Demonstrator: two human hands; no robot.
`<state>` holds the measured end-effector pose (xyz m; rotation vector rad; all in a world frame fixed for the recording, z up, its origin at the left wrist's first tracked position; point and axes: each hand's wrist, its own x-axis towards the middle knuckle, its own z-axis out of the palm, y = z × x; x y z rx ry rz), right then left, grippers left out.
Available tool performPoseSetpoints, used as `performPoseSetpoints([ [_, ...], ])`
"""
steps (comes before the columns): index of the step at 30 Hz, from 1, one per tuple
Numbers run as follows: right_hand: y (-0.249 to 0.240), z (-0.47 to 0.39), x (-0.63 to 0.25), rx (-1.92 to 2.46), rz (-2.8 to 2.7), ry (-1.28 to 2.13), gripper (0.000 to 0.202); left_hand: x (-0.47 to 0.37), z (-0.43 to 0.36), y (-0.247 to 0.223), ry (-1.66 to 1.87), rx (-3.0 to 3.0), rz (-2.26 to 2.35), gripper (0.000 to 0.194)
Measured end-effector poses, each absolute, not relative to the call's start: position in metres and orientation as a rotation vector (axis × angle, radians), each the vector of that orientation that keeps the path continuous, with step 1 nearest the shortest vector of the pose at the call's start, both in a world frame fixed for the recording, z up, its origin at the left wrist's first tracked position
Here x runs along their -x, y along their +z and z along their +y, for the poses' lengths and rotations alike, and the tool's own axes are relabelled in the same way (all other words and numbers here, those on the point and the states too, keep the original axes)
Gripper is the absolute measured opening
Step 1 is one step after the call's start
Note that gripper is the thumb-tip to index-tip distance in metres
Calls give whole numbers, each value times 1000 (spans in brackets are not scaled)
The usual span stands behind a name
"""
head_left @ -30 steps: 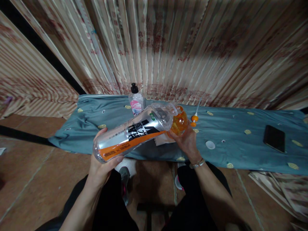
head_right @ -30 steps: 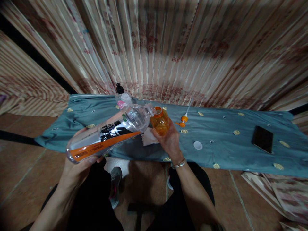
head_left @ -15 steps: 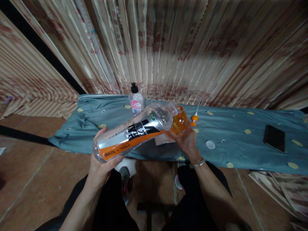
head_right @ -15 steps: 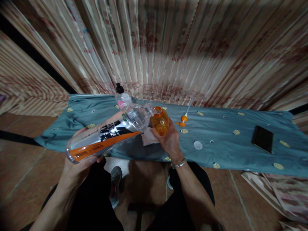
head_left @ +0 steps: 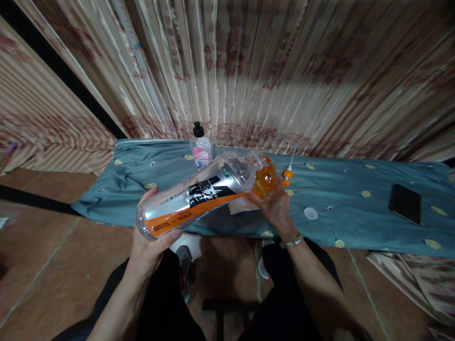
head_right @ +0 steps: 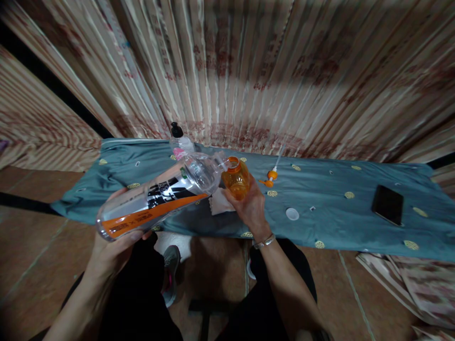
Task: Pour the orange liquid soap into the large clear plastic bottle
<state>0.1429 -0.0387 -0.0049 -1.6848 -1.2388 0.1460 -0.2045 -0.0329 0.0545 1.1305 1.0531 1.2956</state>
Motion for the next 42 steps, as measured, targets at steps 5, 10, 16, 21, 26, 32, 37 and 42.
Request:
performPoseSetpoints([
  [5, -4, -39, -143, 1690, -1218, 176, 81, 204, -33, 57, 1283, -1126, 1061, 111],
  [10, -4, -39, -144, 1706, -1227, 175, 82, 205, -32, 56, 1298, -1119, 1056, 108],
  [16, -6, -39, -145, 1710, -1270, 184, 82, 207, -30, 52, 1286, -1132, 1046, 112],
  [21, -6, -39, -145, 1732, -1261, 206, 86, 207, -28, 49, 1284, -1136, 1035, 113],
  [26, -7, -39, -143, 1684, -1260, 194, 82, 209, -30, 48, 1285, -1153, 1037, 114],
  [32, -9, -38, -145, 1701, -1253, 186, 84, 209, -29, 49, 1290, -1169, 1036, 112],
  [37, -11, -38, -147, 1691, -1228, 142, 82, 208, -30, 50, 1292, -1165, 1058, 107],
  [42, -13, -37, -147, 1667, -1249, 111, 83, 209, -30, 49, 1292, -1168, 1052, 110],
])
